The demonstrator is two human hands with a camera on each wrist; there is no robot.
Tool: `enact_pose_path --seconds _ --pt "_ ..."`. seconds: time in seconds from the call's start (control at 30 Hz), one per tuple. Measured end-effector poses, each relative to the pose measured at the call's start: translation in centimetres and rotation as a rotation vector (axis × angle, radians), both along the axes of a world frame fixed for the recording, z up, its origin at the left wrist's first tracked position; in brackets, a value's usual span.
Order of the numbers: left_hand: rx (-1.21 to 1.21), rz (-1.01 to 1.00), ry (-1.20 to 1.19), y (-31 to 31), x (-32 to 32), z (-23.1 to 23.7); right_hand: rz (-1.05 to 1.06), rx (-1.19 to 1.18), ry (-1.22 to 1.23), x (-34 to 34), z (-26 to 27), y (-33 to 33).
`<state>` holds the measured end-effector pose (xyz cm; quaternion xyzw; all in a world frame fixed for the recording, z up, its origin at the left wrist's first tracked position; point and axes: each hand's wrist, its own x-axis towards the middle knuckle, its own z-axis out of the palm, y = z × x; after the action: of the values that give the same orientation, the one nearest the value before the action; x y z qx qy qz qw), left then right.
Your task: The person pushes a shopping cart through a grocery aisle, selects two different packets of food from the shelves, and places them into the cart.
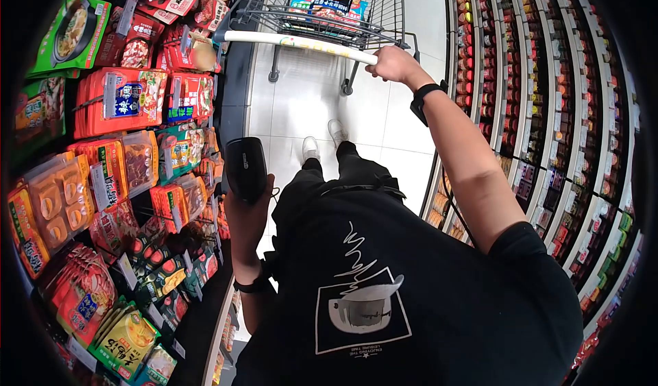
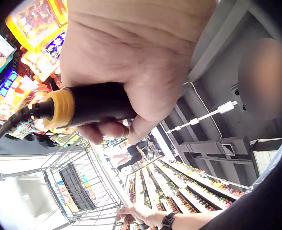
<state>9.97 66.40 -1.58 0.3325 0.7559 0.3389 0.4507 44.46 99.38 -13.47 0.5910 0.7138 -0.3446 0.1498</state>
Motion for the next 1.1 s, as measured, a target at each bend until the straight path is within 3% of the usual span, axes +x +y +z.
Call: enact_pose_path --seconds 0.87,1.1 --pt "0.048 0.034 -0.011 -1.9 0.3 -0.1 0.008 0.012 -0.036 -0.2 0.8 -1.1" --pt "0.007 0.002 0.075 -3.7 -1.5 -0.6 0.044 0.248 -0.128 -0.6 1.1 -2.9"
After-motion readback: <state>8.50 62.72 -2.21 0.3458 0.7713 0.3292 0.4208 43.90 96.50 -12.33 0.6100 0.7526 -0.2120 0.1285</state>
